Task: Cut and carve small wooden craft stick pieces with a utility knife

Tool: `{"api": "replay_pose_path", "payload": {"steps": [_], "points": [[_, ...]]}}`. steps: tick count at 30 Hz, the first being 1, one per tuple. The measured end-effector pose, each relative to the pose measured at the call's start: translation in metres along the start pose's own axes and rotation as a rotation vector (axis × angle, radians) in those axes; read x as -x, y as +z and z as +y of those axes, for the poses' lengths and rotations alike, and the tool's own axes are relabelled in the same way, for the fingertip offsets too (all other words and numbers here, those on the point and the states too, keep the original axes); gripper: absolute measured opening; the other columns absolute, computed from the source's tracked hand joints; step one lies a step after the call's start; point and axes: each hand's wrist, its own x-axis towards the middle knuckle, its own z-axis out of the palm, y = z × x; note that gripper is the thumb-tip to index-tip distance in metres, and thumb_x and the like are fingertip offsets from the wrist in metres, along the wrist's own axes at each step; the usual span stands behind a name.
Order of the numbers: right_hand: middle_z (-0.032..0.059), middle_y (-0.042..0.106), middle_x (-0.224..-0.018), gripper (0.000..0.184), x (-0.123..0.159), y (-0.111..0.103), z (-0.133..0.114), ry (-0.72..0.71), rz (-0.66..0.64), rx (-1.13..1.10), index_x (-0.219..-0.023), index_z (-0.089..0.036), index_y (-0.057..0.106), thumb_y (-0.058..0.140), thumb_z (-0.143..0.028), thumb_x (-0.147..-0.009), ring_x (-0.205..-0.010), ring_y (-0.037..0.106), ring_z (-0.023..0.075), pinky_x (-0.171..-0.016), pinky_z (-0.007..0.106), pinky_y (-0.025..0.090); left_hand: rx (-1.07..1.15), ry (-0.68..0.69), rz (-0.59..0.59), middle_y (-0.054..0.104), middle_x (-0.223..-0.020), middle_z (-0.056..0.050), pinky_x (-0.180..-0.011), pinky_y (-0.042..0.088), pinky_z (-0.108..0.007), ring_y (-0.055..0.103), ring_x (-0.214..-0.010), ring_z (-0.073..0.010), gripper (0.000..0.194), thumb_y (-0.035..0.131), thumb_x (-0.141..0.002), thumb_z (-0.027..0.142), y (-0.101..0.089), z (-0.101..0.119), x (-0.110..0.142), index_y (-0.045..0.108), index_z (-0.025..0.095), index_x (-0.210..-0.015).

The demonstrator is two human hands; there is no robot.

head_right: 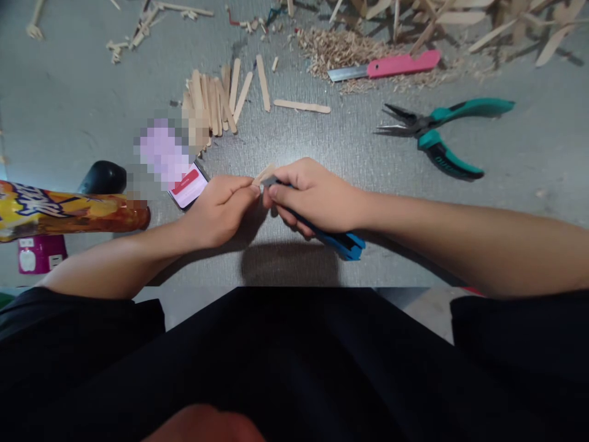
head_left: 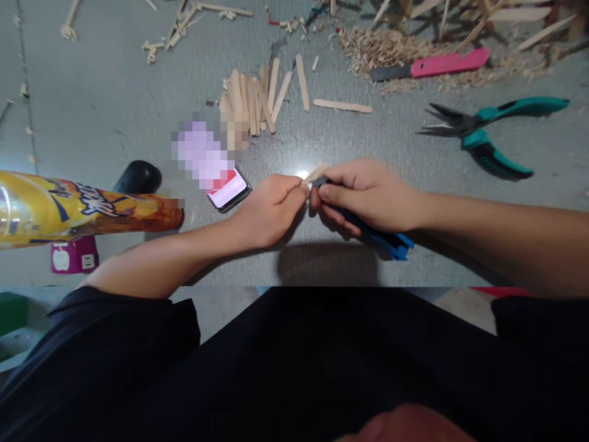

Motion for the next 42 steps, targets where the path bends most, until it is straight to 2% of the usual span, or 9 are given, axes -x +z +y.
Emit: {"api": "replay_pose_path", "payload": {"steps": [3, 7, 11, 17, 21, 24, 31, 38, 42], "points": [[-0.0047, 0.063, -0.061, 0.027, -0.001, 0.000, 0.002, -0.004, 0.000, -0.025, -0.096, -0.022, 0.068, 0.071, -0.037, -0.118, -0.041, 0.054, 0.0123, -0.043, 0.026, 0.043, 0.078, -0.017, -0.033, 0.047, -0.060, 0.003, -0.066, 0.043, -0.033, 0.052, -0.064, -0.0162, 0.037, 0.047, -0.108, 0.026, -0.003, 0.001, -0.002, 0.058, 0.024, -0.072], [-0.0048, 0.063, -0.062, 0.025, -0.003, 0.000, 0.004, -0.075, 0.064, -0.109, -0.097, -0.022, 0.068, 0.069, -0.034, -0.118, -0.042, 0.053, 0.0126, -0.044, 0.027, 0.044, 0.086, -0.030, 0.044, 0.041, -0.059, 0.003, -0.061, 0.038, -0.034, 0.046, -0.062, -0.0154, 0.045, 0.048, -0.110, 0.030, -0.002, 0.000, -0.002, 0.041, 0.026, -0.066], [-0.0054, 0.063, -0.063, 0.019, -0.004, -0.001, 0.005, -0.070, 0.061, -0.101, -0.103, -0.023, 0.069, 0.068, -0.035, -0.118, -0.042, 0.054, 0.0132, -0.044, 0.027, 0.046, 0.030, -0.011, 0.043, 0.042, -0.060, 0.003, -0.060, 0.037, -0.034, 0.047, -0.062, -0.0151, 0.043, 0.046, -0.113, 0.030, 0.000, -0.001, -0.002, 0.044, 0.026, -0.070], [-0.0058, 0.063, -0.063, 0.020, -0.003, 0.001, 0.005, -0.052, 0.083, -0.084, -0.103, -0.023, 0.068, 0.068, -0.036, -0.119, -0.041, 0.054, 0.0130, -0.043, 0.027, 0.045, -0.099, 0.020, 0.081, 0.049, -0.063, 0.001, -0.064, 0.038, -0.035, 0.053, -0.065, -0.0167, 0.043, 0.045, -0.116, 0.030, 0.003, -0.002, 0.000, 0.042, 0.026, -0.073], [-0.0053, 0.063, -0.062, 0.021, -0.003, 0.004, 0.004, -0.023, 0.100, -0.086, -0.100, -0.023, 0.067, 0.065, -0.033, -0.119, -0.041, 0.054, 0.0136, -0.042, 0.028, 0.044, -0.216, 0.027, 0.095, 0.052, -0.065, 0.000, -0.064, 0.034, -0.038, 0.049, -0.063, -0.0178, 0.042, 0.044, -0.117, 0.038, 0.005, -0.003, 0.003, 0.043, 0.027, -0.076], [-0.0052, 0.063, -0.062, 0.021, -0.002, 0.005, 0.004, -0.022, 0.109, -0.083, -0.100, -0.023, 0.066, 0.065, -0.033, -0.119, -0.041, 0.054, 0.0135, -0.042, 0.028, 0.044, -0.278, 0.019, 0.096, 0.052, -0.065, 0.000, -0.064, 0.033, -0.038, 0.048, -0.061, -0.0176, 0.042, 0.044, -0.117, 0.037, 0.006, -0.003, 0.003, 0.042, 0.027, -0.077], [-0.0052, 0.063, -0.063, 0.022, -0.002, 0.003, 0.003, -0.030, 0.113, -0.044, -0.103, -0.024, 0.068, 0.068, -0.038, -0.120, -0.042, 0.054, 0.0131, -0.044, 0.028, 0.042, -0.304, 0.011, 0.090, 0.053, -0.064, -0.001, -0.063, 0.034, -0.038, 0.049, -0.060, -0.0176, 0.043, 0.043, -0.117, 0.037, 0.006, -0.003, 0.003, 0.040, 0.027, -0.075], [-0.0043, 0.062, -0.059, 0.026, -0.001, 0.007, -0.002, 0.040, 0.119, -0.008, -0.094, -0.023, 0.065, 0.063, -0.026, -0.120, -0.039, 0.053, 0.0128, -0.043, 0.028, 0.043, -0.371, 0.006, 0.056, 0.055, -0.065, -0.002, -0.063, 0.030, -0.038, 0.049, -0.060, -0.0183, 0.040, 0.043, -0.114, 0.040, 0.007, -0.003, 0.005, 0.046, 0.026, -0.077], [-0.0045, 0.061, -0.059, 0.028, 0.000, 0.007, -0.002, 0.014, 0.088, -0.031, -0.092, -0.023, 0.065, 0.066, -0.029, -0.119, -0.040, 0.052, 0.0121, -0.043, 0.027, 0.043, -0.297, 0.009, 0.033, 0.057, -0.065, -0.001, -0.063, 0.033, -0.037, 0.051, -0.061, -0.0175, 0.043, 0.042, -0.115, 0.041, 0.004, -0.002, 0.005, 0.051, 0.025, -0.077]]}}
